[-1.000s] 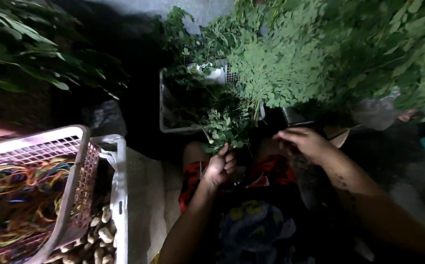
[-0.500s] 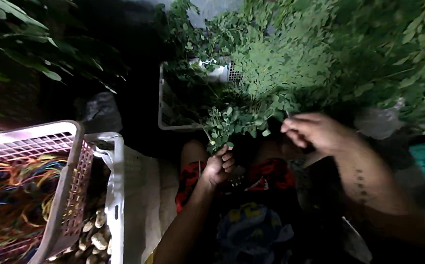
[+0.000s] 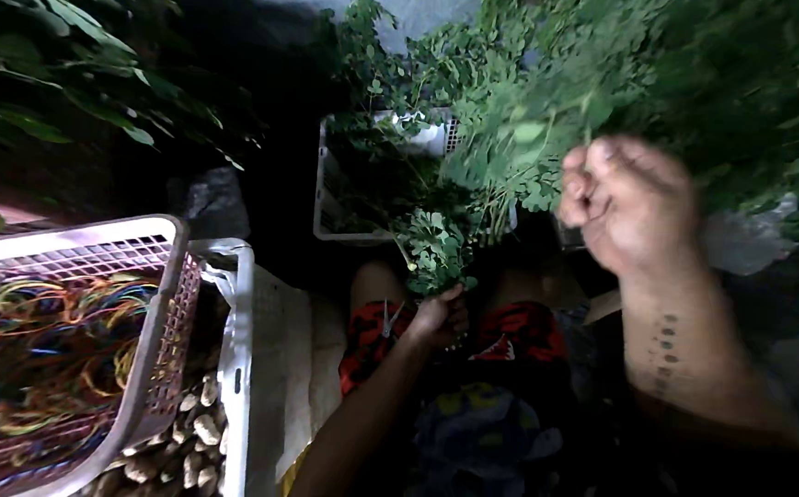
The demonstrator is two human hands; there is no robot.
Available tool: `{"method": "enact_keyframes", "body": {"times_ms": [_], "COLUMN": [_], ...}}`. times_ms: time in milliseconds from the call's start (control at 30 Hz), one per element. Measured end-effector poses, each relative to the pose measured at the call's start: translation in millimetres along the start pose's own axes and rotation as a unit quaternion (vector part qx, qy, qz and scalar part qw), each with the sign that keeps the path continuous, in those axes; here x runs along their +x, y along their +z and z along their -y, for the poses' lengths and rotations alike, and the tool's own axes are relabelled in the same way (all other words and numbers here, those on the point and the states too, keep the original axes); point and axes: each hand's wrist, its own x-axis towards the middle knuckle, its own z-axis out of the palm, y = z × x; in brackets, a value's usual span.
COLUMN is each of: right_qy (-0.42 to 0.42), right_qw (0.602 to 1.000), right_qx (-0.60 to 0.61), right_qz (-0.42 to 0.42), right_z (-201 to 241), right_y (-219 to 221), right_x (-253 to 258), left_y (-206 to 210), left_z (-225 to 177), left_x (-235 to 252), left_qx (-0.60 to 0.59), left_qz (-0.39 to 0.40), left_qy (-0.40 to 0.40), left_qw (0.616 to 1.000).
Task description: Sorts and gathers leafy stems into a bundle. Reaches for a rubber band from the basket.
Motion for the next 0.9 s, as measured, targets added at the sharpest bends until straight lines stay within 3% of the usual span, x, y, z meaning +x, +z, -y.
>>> {"method": "enact_keyframes", "body": {"times_ms": [133, 200, 300, 433, 500, 633, 700, 800, 900], "right_qy": [-0.112, -0.098, 0.058, 0.285, 0.336, 0.385, 0.329, 0.071, -0.166], "right_qw": [0.993, 0.995, 0.976, 0.883, 0.857, 0.848, 0.882, 0.956, 0.933], "right_qx": [0.027, -0.017, -0.207, -0.328, -0.316, -0.297, -0.31, -0.279, -0.229], "right_qz": [-0.005, -0.031, -0.015, 0.177, 0.23, 0.213, 0.136, -0.057, -0.223], "right_z": [50.1, 49.4, -5.2, -97.5, -109.8, -108.2, -105.4, -122.0, -145.5], "right_y": [2.1, 8.8, 26.0, 45.0, 50.5, 39.4, 28.9, 22.4, 36.6], "right_x": [28.4, 27.3, -10.8, -78.3, -98.1, -104.4, -109.7, -120.5, -98.1], "left_y": [6.8, 13.1, 17.3, 21.9, 26.8, 34.1, 33.4, 48.5, 87.7], "left_z": [3.6, 4.0, 1.7, 1.2, 0.9, 0.9, -5.8, -15.4, 4.1], "left_x": [5.2, 3.6, -0.1, -1.4, -1.6, 4.2, 8.2, 17.2, 16.5], "left_qx": [-0.016, -0.013, 0.013, 0.032, 0.05, 0.068, 0.033, -0.024, -0.006], "left_qz": [-0.012, -0.004, 0.019, 0.003, -0.037, -0.089, -0.101, -0.141, -0.126], "left_qy": [-0.001, 0.005, 0.025, 0.055, 0.062, 0.049, 0.051, 0.067, 0.079], "left_qw": [1.0, 1.0, 0.999, 0.998, 0.996, 0.992, 0.993, 0.987, 0.989]}}
